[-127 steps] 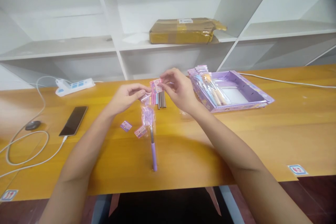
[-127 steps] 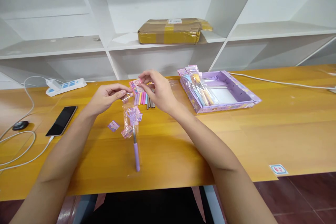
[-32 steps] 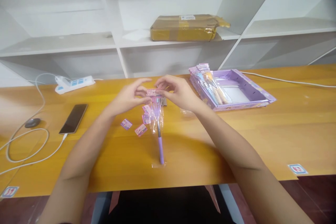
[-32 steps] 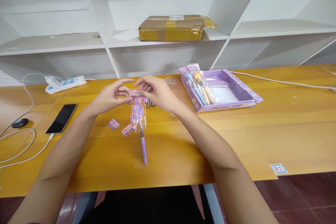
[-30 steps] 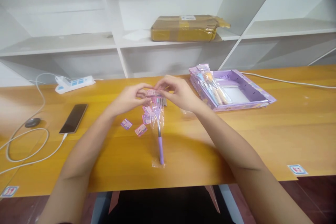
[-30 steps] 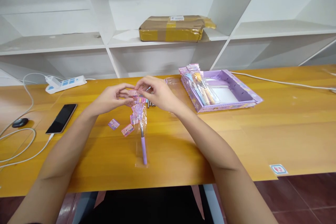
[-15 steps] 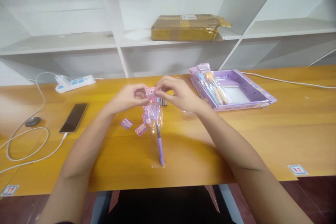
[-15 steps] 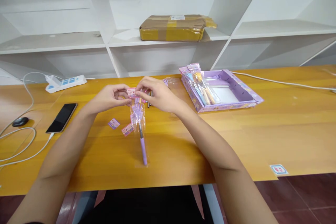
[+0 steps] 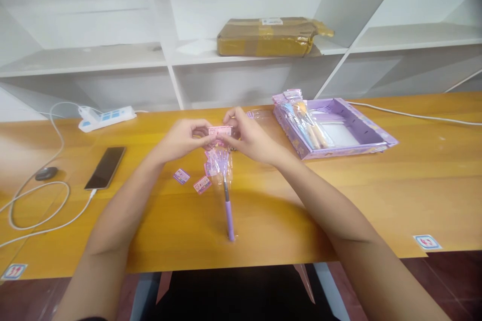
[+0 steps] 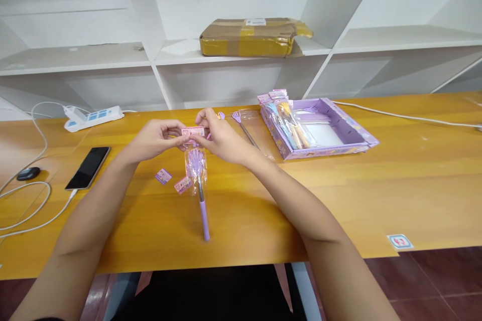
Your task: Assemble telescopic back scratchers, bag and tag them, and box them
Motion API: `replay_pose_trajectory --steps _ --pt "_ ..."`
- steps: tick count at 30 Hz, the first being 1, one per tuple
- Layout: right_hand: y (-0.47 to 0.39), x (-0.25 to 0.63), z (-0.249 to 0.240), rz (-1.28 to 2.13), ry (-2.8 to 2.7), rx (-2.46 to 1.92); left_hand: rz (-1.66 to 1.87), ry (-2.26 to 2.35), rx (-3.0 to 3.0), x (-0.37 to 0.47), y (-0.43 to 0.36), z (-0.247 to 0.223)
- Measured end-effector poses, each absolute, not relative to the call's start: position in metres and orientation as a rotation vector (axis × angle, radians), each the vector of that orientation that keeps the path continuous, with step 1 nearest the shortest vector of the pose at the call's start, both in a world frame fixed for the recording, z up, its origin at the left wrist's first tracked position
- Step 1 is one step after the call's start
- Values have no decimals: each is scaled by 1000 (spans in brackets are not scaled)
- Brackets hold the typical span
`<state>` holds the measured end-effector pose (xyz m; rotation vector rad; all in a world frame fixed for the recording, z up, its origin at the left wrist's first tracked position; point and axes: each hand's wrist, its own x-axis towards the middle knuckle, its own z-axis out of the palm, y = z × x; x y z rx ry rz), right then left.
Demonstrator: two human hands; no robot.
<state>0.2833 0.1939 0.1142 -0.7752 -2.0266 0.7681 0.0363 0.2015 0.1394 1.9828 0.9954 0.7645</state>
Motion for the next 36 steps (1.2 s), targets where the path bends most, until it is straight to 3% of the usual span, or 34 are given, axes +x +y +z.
replay_pose_trajectory --steps 10,19,32,36 --pt "201 302 122 718 -2156 -837 754 1017 1998 32 203 138" --pt "218 294 106 1437 -2504 -823 866 1087 1821 24 213 137" --pt "235 313 110 1444 -2241 -774 1100 1065 1659 24 217 140" --pt "235 355 140 1173 -1984 -884 1079 1075 1650 25 215 142"
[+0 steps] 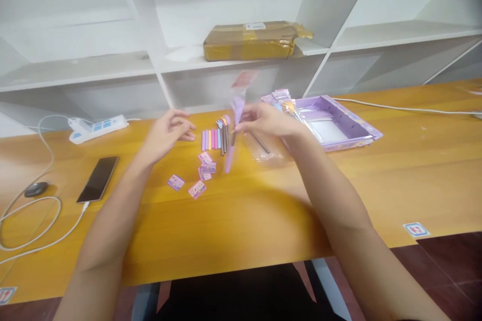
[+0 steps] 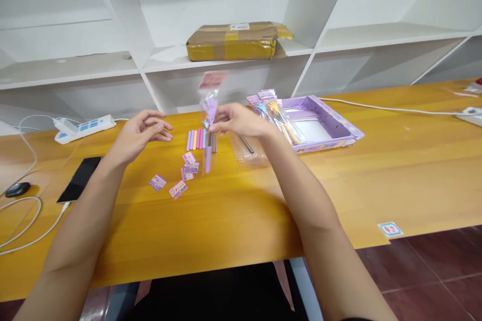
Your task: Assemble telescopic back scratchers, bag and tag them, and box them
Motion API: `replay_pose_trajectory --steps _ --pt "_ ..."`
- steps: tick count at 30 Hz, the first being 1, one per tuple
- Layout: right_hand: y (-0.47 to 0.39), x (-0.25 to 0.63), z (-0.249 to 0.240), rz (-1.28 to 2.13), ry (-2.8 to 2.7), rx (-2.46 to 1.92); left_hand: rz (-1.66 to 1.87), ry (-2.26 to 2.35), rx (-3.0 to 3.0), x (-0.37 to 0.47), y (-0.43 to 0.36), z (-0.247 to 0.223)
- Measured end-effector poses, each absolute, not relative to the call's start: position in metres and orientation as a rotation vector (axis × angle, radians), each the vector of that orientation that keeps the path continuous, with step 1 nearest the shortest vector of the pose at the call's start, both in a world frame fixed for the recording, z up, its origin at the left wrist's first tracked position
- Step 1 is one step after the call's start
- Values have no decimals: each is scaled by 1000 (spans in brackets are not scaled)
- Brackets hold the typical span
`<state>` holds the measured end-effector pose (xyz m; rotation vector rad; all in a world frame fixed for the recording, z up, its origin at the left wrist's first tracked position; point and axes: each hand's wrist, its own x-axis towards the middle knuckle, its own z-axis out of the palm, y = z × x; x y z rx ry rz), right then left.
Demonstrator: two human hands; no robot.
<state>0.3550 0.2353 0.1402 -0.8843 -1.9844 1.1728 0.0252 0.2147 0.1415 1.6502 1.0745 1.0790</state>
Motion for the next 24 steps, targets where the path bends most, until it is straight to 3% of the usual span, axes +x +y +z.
replay_pose_trajectory --steps 6,14,16,19,21,24 --pt "230 440 174 665 -1459 -1047 1049 1088 1673 27 214 140" --pt "244 548 165 151 -1137 -1009 1014 1072 1690 28 216 137" --pt "253 562 156 21 -1041 -1199 1000 1074 1695 27 216 136" --pt "262 574 133 -62 -1031 -1814 985 1079 1698 27 217 136" --pt "264 579 116 58 -1215 -2212 983 1082 1697 26 217 136" --pt "261 586 96 197 -1373 -2444 982 1092 1694 25 217 137"
